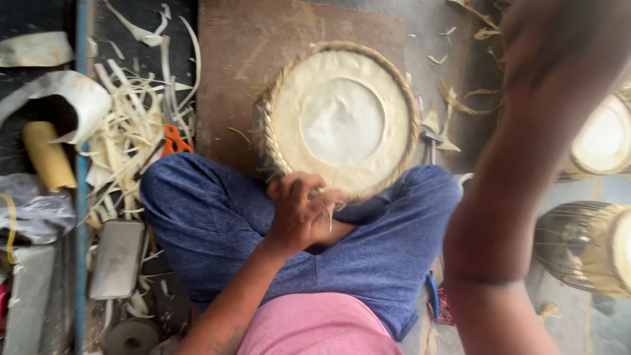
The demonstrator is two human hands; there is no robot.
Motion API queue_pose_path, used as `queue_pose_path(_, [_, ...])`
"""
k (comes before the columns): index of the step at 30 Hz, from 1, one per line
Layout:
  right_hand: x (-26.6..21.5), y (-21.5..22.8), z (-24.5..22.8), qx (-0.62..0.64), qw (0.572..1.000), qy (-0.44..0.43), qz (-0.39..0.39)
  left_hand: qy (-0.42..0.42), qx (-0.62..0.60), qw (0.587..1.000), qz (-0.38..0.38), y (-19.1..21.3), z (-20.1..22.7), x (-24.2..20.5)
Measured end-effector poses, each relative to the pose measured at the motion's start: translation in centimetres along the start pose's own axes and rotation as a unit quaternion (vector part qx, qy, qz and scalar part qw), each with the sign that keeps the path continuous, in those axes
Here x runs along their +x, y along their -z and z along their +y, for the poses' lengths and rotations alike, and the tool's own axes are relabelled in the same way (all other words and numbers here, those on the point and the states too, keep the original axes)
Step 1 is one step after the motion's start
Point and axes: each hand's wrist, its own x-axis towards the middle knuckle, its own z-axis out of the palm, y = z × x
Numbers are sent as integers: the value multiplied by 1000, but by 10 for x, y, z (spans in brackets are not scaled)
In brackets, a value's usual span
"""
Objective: The person repairs a drum by using a tool to weave and tighten strips around the drum head while sitting on the floor.
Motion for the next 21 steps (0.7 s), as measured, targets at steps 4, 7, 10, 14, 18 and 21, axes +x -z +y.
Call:
queue_pose_path(4, [-126,-34,-26,13,836,38,-547,0,-96,995,-20,6,-11,18])
queue_pose_path(7, [-214,-136,9,-102,770,42,-629,21,-128,991,-43,10,-15,20])
queue_pose_path(10, [-252,-158,36,-144,861,83,-481,34,-177,981,-67,20,-15,26])
queue_pose_path(14, [-237,-119,20,-21,877,47,-477,46,-206,974,-83,29,-15,33])
queue_pose_path(18, [-199,-94,-14,-37,969,-9,-243,71,-220,969,-88,28,-14,36])
queue_pose_path(21, [-183,-125,-14,-153,968,161,-116,71,-215,970,-85,27,-12,35])
